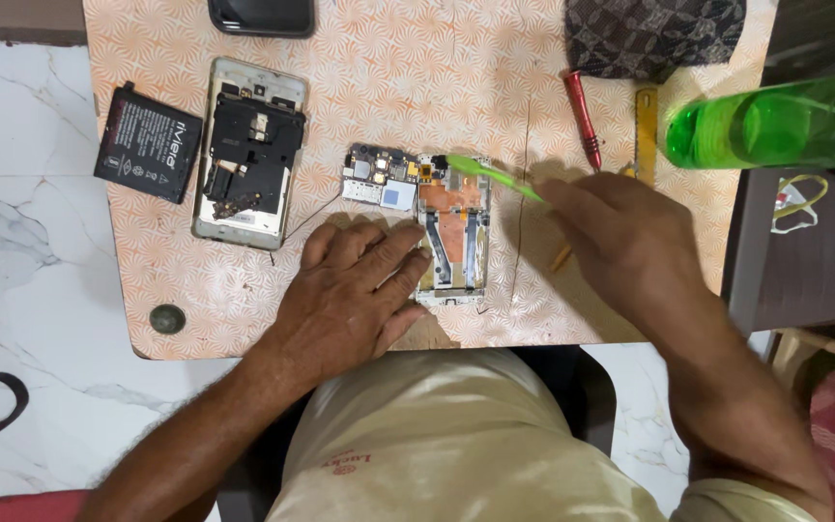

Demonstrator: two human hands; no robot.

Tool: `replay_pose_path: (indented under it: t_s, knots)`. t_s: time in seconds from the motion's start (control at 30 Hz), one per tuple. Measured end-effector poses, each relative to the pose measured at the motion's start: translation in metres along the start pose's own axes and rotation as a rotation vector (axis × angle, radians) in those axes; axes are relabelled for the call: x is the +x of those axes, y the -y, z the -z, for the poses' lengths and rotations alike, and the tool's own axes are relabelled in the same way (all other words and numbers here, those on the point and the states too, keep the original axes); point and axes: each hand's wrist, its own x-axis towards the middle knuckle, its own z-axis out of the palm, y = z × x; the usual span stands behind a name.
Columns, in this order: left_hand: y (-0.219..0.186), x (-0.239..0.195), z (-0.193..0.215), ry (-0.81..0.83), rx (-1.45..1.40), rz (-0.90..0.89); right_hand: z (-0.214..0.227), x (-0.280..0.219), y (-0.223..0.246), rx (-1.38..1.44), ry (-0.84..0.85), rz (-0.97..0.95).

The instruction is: The person cleans the internal components of a disassembled smartphone using a toothbrush and a plastic pry tool. They brush the motherboard and frame, then use the tool to lift and reposition a ribbon cable before continuing to brush the interior.

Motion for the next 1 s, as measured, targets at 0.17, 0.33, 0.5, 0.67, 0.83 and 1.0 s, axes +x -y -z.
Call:
replay_pose_path:
  t_s: [0.17, 0.33, 0.5, 0.67, 0.83, 1.0]
  knots:
    - [-0.001, 0.001, 0.002, 0.013, -0.003, 0.016, -0.012, 0.010, 0.001, -0.007, 0.007, -0.018]
    - [0.001, 0.001, 0.000, 0.029, 0.001, 0.016, -0.015, 0.006, -0.004, -0.028, -0.013, -0.014]
    - [0.001, 0.002, -0.001, 0.024, -0.005, 0.014, -0.014, 0.004, -0.006, -0.052, 0.005, -0.025]
    - [0.001, 0.001, 0.000, 0.025, -0.007, 0.020, -0.012, 0.004, -0.005, -0.034, 0.005, -0.022]
    - [0.001, 0.001, 0.000, 0.033, -0.015, 0.022, -0.011, 0.005, -0.005, -0.011, -0.057, -0.036]
    - [0.001, 0.003, 0.002, 0.024, -0.021, 0.016, -0.011, 0.004, -0.004, -0.025, -0.034, -0.037]
